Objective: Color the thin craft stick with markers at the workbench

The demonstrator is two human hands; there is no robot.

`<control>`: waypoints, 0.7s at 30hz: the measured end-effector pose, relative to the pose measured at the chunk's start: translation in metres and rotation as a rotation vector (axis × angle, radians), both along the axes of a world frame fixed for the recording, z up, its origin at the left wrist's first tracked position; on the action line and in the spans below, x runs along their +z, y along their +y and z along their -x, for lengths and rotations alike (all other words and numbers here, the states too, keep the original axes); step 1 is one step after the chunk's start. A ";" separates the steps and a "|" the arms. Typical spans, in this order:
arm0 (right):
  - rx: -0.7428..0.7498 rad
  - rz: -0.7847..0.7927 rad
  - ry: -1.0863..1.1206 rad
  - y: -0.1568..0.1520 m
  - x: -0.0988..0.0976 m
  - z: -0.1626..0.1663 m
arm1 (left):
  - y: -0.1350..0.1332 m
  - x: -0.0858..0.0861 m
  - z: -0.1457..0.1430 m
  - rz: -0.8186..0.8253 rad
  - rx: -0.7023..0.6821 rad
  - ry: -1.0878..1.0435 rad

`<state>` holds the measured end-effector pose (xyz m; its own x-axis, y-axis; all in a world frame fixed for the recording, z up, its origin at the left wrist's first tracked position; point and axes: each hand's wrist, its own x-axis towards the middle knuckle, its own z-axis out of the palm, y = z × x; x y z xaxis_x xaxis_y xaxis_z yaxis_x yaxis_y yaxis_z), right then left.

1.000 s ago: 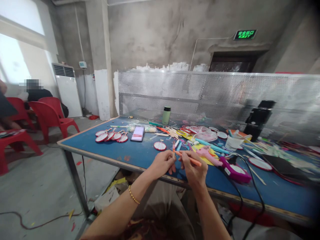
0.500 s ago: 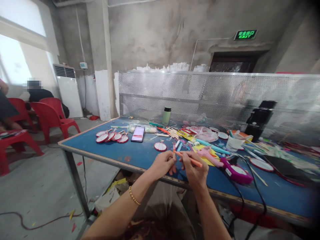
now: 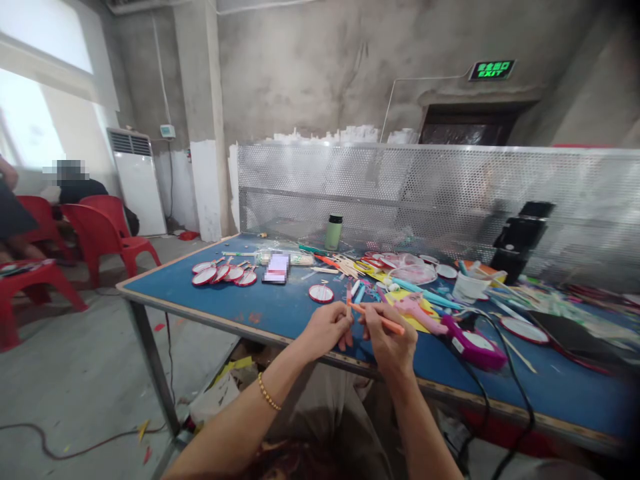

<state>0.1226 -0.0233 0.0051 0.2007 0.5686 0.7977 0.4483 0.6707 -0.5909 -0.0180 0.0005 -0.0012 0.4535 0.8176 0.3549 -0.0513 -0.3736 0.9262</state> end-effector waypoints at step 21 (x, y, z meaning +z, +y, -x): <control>-0.038 -0.024 0.006 -0.001 -0.002 -0.001 | -0.001 0.002 0.000 0.007 -0.003 -0.001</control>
